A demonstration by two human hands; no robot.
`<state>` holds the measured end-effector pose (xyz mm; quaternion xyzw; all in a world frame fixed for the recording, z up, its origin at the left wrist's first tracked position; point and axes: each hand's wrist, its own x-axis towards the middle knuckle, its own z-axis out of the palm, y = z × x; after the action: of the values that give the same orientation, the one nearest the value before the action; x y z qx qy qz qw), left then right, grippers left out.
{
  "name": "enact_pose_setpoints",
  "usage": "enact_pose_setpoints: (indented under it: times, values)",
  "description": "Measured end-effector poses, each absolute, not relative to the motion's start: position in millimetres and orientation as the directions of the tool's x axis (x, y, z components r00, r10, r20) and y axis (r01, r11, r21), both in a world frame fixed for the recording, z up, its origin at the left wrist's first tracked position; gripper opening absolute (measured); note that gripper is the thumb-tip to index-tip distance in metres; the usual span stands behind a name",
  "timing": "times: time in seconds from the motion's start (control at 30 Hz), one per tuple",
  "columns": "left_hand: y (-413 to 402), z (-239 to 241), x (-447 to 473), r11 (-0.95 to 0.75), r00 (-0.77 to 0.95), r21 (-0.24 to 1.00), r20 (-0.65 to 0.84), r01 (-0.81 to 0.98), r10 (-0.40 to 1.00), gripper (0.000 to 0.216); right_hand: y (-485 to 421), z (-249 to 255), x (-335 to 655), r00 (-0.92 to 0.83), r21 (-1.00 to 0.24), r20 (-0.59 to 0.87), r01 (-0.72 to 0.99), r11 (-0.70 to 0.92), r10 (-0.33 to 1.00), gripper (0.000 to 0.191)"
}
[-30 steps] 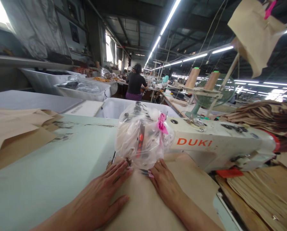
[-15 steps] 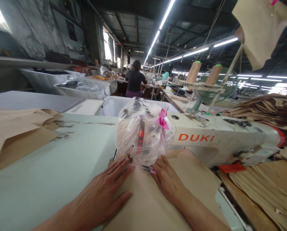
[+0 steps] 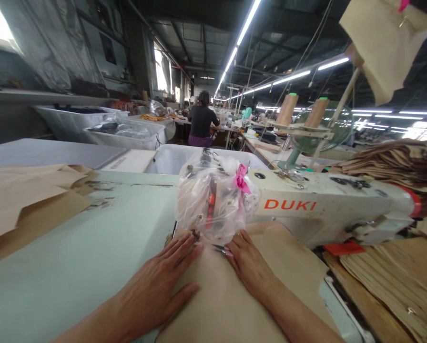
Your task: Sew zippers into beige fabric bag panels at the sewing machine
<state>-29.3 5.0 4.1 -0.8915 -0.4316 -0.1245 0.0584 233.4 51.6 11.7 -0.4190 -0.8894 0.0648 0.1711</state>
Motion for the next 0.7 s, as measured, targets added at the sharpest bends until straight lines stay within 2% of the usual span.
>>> enact_pose_setpoints:
  times: [0.13,0.3,0.37,0.47,0.53,0.6,0.7]
  values:
    - [5.4,6.4,-27.8,-0.624,0.596,0.025,0.271,0.781,0.756,0.063,54.2,10.0,233.4,-0.589,-0.242,0.282,0.721,0.65,0.758,0.025]
    - [-10.1,14.0,-32.7,-0.624,0.588,0.07,0.268,0.779,0.764,0.059,40.9,19.5,237.9,-0.558,-0.178,0.415,0.725,0.666,0.718,0.029]
    - [-28.7,17.6,-40.8,-0.62,0.59,0.068,0.244,0.781,0.77,0.061,22.5,27.6,241.8,-0.513,-0.222,0.45,0.729,0.648,0.731,0.029]
    - [-61.0,23.7,-55.6,-0.613,0.596,0.065,0.17,0.788,0.784,0.069,-12.3,36.9,246.4,-0.393,-0.425,0.381,0.729,0.536,0.837,0.029]
    - [-75.4,27.9,-62.4,-0.561,0.546,0.095,0.142,0.823,0.825,0.064,-32.8,39.9,244.7,-0.358,-0.524,0.303,0.712,0.468,0.883,0.027]
    - [-79.4,31.6,-64.0,-0.466,0.448,0.141,0.14,0.874,0.883,0.047,-47.0,41.5,237.0,-0.355,-0.538,0.257,0.72,0.438,0.899,0.024]
    - [-71.3,36.9,-57.5,-0.393,0.375,0.129,0.146,0.91,0.916,0.032,-56.6,42.0,217.1,-0.334,-0.438,0.231,0.803,0.404,0.914,0.026]
